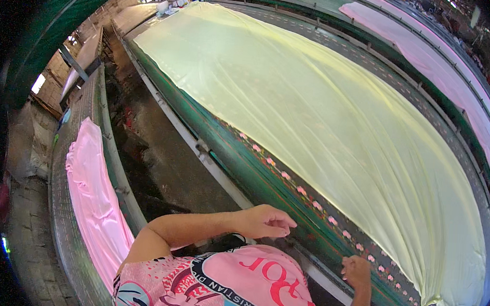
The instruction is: The person uses shears to cut a large piece of pink fabric on a long green table, then spreads a large piece of yellow fabric across the same table, smoothing and aligning it by hand.
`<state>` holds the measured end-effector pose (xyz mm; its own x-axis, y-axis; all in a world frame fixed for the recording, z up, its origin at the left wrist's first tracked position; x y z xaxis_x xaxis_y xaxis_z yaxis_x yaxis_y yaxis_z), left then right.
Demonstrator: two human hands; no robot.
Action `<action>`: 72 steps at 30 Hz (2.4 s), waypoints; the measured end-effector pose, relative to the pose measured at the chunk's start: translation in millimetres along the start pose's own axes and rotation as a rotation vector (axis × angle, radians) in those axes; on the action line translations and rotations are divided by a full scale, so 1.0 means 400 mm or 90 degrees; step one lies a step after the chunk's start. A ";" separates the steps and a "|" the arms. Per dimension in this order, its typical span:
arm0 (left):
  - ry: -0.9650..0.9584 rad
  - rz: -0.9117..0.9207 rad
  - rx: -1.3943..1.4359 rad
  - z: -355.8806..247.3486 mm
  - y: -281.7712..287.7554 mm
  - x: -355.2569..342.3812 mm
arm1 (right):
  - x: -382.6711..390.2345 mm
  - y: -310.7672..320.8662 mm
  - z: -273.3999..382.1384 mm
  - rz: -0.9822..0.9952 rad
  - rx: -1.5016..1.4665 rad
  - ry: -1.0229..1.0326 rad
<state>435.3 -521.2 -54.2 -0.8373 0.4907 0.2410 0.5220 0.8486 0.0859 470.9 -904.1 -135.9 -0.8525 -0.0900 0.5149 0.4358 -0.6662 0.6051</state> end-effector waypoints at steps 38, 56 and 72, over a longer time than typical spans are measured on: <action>-0.010 -0.250 -0.995 0.297 1.309 0.289 | -0.061 -0.482 0.843 -0.203 0.099 0.252; -0.299 -0.221 -0.706 0.237 1.428 0.292 | -0.319 -1.118 1.318 0.200 -0.425 0.138; -0.356 -0.208 -0.648 0.261 1.430 0.328 | -0.517 -1.007 1.095 -0.160 -1.169 0.015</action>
<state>606.9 49.3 -74.4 -0.7771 0.5129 -0.3648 -0.0503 0.5271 0.8483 598.0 -292.7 -220.2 -0.8500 0.1276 0.5111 -0.4941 -0.5299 -0.6893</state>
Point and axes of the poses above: each hand's wrist, its own x-axis away from the middle knuckle, its own y-axis out of the back of the hand, z = x × y, the point moved 8 cm from there along -x, towards the middle knuckle, and after that the axes turned 5 degrees about x, right-handed, at the moved point
